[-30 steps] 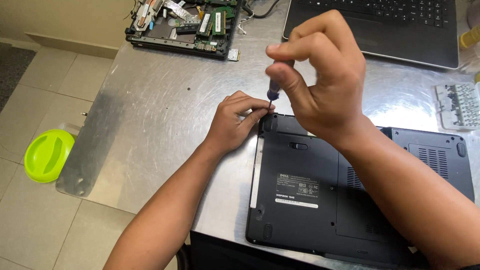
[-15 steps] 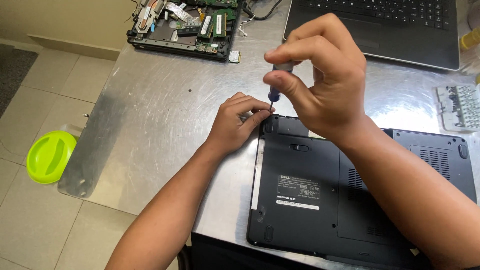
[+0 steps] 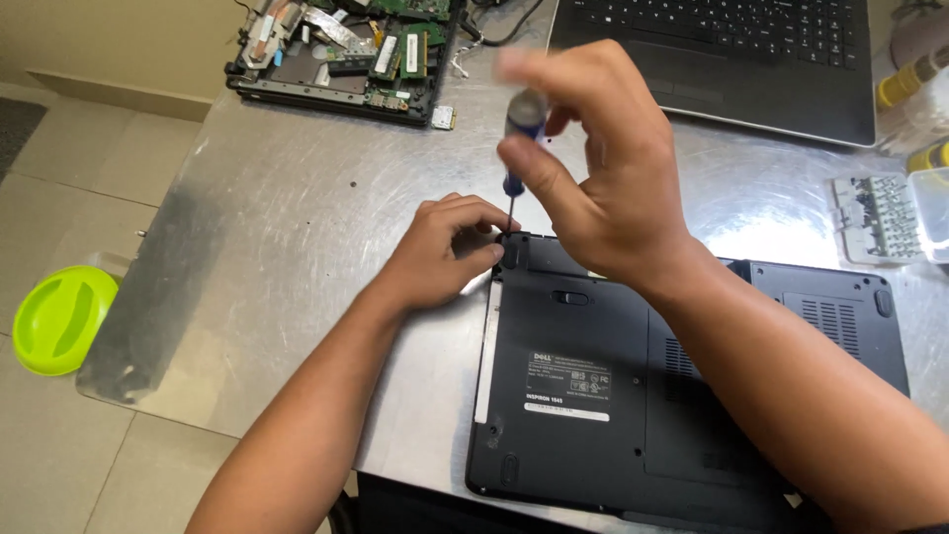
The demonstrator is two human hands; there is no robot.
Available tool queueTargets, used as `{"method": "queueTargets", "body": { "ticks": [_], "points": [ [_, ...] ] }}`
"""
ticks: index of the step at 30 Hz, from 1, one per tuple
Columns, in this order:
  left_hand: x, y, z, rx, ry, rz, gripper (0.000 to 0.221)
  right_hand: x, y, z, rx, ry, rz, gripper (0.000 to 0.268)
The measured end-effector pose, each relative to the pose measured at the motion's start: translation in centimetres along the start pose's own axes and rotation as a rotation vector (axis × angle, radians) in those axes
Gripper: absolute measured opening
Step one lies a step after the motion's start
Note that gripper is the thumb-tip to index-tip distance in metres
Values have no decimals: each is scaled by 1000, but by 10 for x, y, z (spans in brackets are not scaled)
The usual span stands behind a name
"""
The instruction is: Removing screws from the bottom case of a laptop using a screwdriver to disassemble it.
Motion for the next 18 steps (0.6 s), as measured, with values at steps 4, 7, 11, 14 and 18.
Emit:
{"method": "queueTargets", "body": {
  "ticks": [4, 7, 11, 14, 18],
  "points": [
    [-1, 2, -2, 61, -25, -83, 30, 2, -5, -13, -54, 4, -45, 26],
    [-2, 3, -3, 75, -58, -89, 30, 5, -7, -17, 24, 106, -56, 24],
    [-2, 3, -5, 49, -41, -60, 23, 9, -8, -12, 92, 106, 14, 18],
    [-1, 2, -4, 43, -16, -34, 18, 9, -8, -5, -71, -127, -88, 37],
    [0, 1, -2, 49, -11, -24, 17, 11, -9, -9, 24, 51, -48, 29]
  ]
}}
Point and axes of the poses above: each hand's wrist, its own y-axis away from the middle knuckle, its own x-axis out of the back of the hand, z = x × y, the point moved 4 cm from there along -y, towards the middle knuckle, and after that the axes turned 13 degrees about -x, right-handed, at the moved point
